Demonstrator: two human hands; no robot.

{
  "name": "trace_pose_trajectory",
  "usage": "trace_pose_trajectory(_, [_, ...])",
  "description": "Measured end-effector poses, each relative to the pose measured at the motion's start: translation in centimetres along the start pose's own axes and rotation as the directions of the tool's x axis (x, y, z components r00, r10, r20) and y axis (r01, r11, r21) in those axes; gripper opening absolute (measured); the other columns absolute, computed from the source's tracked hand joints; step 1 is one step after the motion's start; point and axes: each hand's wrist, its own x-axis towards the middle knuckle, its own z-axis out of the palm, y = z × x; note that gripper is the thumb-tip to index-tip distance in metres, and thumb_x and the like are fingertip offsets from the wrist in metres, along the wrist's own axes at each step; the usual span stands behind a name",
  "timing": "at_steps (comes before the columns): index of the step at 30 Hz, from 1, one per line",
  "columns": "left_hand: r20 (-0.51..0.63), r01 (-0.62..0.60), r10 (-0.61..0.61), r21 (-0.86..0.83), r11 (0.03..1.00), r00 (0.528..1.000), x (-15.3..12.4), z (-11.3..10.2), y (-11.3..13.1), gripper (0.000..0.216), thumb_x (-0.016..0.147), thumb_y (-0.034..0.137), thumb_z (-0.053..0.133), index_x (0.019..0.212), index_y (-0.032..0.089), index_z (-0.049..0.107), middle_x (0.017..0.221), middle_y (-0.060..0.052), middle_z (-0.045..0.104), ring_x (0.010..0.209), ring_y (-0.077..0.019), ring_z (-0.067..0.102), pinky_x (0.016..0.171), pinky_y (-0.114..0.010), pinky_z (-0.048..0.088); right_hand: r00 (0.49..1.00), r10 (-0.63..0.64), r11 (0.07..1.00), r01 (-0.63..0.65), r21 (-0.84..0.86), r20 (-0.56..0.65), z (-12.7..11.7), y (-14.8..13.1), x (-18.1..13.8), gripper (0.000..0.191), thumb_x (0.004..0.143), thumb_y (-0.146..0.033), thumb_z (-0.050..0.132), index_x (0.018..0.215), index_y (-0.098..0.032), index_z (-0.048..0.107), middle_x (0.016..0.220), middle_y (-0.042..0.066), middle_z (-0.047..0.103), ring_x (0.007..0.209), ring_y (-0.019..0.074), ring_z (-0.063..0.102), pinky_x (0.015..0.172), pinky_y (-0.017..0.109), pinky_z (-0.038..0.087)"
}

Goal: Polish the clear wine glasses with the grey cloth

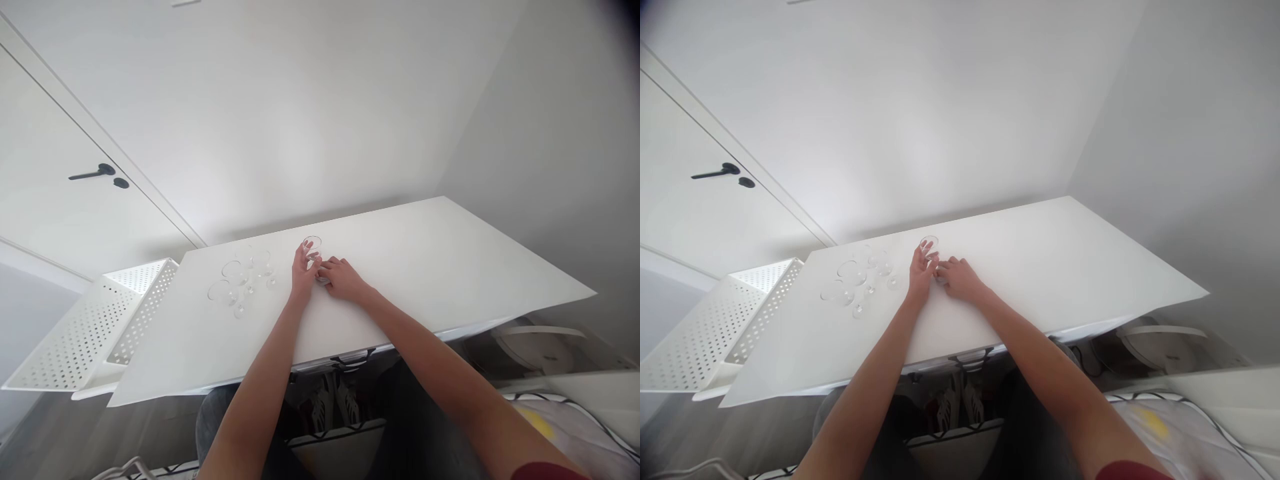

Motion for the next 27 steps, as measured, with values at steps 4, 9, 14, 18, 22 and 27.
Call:
trace_pose_trajectory(4, [-0.026,0.021,-0.021,-0.014,1.000,0.999,0.0,0.0,-0.2,0.080,0.083,0.048,0.083,0.153,0.038,0.045,0.168,-0.010,0.037,0.137,-0.0326,0.055,0.084,-0.036,0.062,0.995,0.098,0.995,-0.098,-0.029,-0.012,-0.1,0.6,-0.1,0.046,0.084,-0.013,0.056,0.126,-0.026,0.067,0.143,0.005,0.065,0.111,0.0275,0.054,0.082,0.038,0.039])
trace_pose_trajectory(9, [-0.073,0.040,-0.041,-0.014,0.999,0.996,-0.2,0.1,0.1,0.066,0.084,0.048,0.081,0.142,0.035,0.052,0.166,-0.008,0.037,0.135,-0.0296,0.054,0.083,-0.035,0.065,0.913,0.407,0.910,-0.409,-0.069,-0.035,-0.6,1.7,-0.3,0.045,0.086,-0.011,0.052,0.127,-0.022,0.067,0.147,0.011,0.060,0.122,0.0316,0.052,0.089,0.041,0.041])
trace_pose_trajectory(14, [-0.114,0.083,-0.075,0.066,0.994,0.991,-0.2,0.0,-0.1,0.048,0.086,0.049,0.077,0.127,0.029,0.059,0.152,-0.010,0.048,0.115,-0.0222,0.059,0.074,-0.031,0.062,0.702,0.707,0.696,-0.712,-0.098,-0.081,-1.2,2.7,-0.5,0.037,0.087,-0.013,0.050,0.119,-0.015,0.066,0.138,0.019,0.059,0.122,0.0342,0.050,0.089,0.043,0.043])
trace_pose_trajectory(18, [-0.152,0.109,-0.098,0.067,0.992,0.984,0.0,-0.2,-0.4,0.036,0.087,0.049,0.075,0.113,0.026,0.061,0.135,-0.008,0.053,0.092,-0.0143,0.057,0.065,-0.025,0.055,0.596,0.796,0.592,-0.803,-0.075,-0.102,-1.6,3.4,-0.9,0.032,0.088,-0.016,0.049,0.116,-0.012,0.066,0.131,0.022,0.058,0.122,0.0355,0.049,0.090,0.044,0.044])
trace_pose_trajectory(22, [-0.158,0.123,-0.115,0.038,0.992,0.981,0.0,-0.3,-0.4,0.033,0.087,0.051,0.075,0.104,0.026,0.061,0.121,-0.006,0.054,0.081,-0.0112,0.052,0.060,-0.024,0.050,0.578,0.810,0.575,-0.816,-0.061,-0.097,-1.8,3.5,-1.0,0.031,0.088,-0.017,0.050,0.115,-0.012,0.065,0.133,0.023,0.055,0.123,0.0355,0.047,0.092,0.045,0.044])
trace_pose_trajectory(27, [-0.163,0.131,-0.125,0.024,0.991,0.979,0.1,-0.3,-0.4,0.032,0.087,0.051,0.074,0.098,0.025,0.061,0.108,-0.004,0.052,0.077,-0.0111,0.048,0.058,-0.023,0.047,0.536,0.839,0.535,-0.844,-0.036,-0.092,-1.8,3.3,-0.9,0.028,0.087,-0.018,0.050,0.112,-0.014,0.063,0.125,0.020,0.054,0.120,0.0343,0.047,0.089,0.044,0.045])
